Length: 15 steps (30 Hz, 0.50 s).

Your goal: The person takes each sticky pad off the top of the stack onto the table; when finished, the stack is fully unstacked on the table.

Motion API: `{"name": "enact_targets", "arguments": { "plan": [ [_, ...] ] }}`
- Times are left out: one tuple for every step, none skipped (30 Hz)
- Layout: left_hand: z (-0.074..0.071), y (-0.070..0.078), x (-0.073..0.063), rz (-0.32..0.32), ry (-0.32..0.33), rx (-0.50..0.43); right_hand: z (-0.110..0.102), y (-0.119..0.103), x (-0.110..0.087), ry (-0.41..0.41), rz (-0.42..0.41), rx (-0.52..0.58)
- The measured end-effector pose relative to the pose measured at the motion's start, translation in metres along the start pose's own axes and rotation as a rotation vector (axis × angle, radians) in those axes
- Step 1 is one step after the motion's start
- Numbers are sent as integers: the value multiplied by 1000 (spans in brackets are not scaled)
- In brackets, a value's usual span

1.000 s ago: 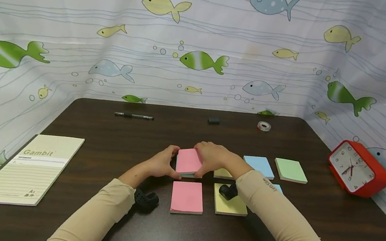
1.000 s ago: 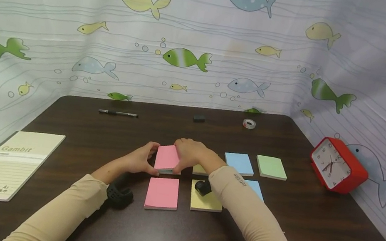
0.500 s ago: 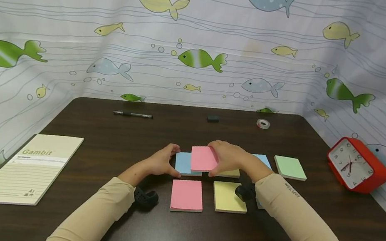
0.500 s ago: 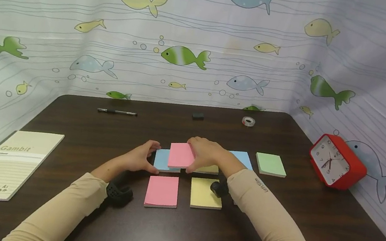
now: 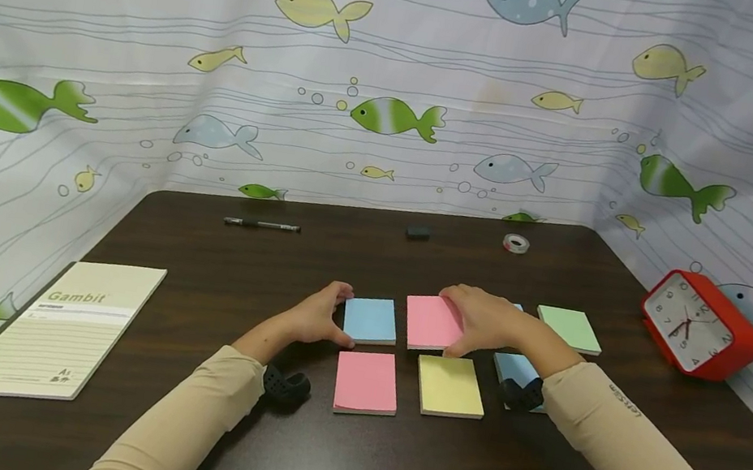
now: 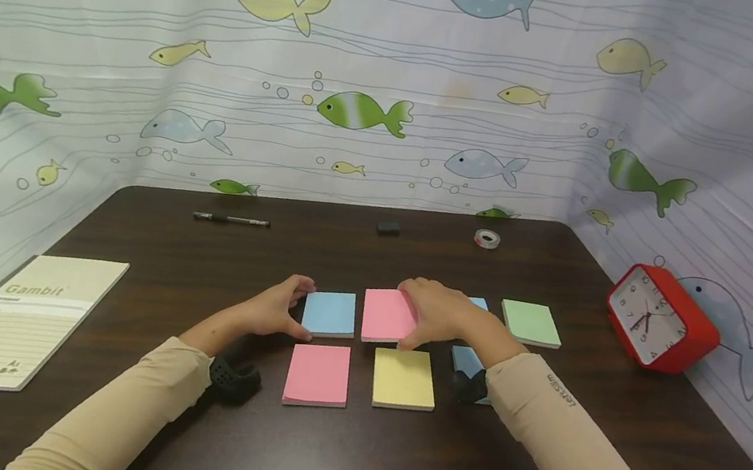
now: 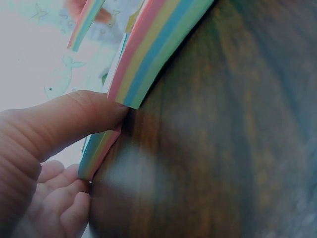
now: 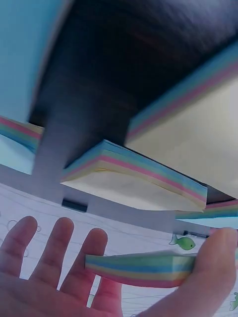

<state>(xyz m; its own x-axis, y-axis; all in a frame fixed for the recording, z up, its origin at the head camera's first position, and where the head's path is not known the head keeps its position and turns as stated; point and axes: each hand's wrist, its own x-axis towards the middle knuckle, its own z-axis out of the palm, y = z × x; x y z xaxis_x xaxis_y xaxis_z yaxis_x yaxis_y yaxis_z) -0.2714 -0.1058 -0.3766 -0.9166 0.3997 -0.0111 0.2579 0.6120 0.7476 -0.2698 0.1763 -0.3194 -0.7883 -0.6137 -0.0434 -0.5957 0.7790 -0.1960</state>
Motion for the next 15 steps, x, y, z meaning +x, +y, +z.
{"name": "enact_targets", "arguments": {
  "plan": [
    [0, 1, 0, 2, 0, -3, 0, 2, -4, 4, -4, 2],
    [0, 1, 0, 3, -1, -6, -1, 4, -7, 6, -6, 4],
    [0, 1, 0, 3, -2, -6, -2, 5, -11, 7, -9, 8],
    [0, 2, 0, 0, -3, -8, -3, 6, -14, 7, -11, 13],
    [0, 2, -1, -3, -4, -9, -4, 8, -18, 5, -9, 15],
    [0, 2, -1, -5, -5, -11, -5, 9, -21, 5, -5, 10],
    [0, 2, -1, -7, -6, -13, -5, 10, -24, 3, -1, 5],
    [1, 2, -1, -6, -6, -13, -7, 11, -26, 2, 2, 4],
    [1, 1, -1, -6, -6, -12, -8, 12, -29, 1, 2, 2],
    [1, 1, 0, -4, -6, -11, -9, 13, -32, -1, 5, 1],
    [0, 1, 0, -2, -5, -9, -10, 14, -34, -5, 11, 0],
    [0, 0, 0, 1, -6, -9, -10, 16, -37, -7, 12, 2],
    [0, 0, 0, 1, -7, -5, -11, 17, -40, -11, 12, 1],
    [0, 0, 1, 2, -9, -3, -11, 19, -43, -15, 13, 4],
    [0, 0, 1, 1, -9, 1, -12, 20, -46, -20, 17, -1]
  ]
}}
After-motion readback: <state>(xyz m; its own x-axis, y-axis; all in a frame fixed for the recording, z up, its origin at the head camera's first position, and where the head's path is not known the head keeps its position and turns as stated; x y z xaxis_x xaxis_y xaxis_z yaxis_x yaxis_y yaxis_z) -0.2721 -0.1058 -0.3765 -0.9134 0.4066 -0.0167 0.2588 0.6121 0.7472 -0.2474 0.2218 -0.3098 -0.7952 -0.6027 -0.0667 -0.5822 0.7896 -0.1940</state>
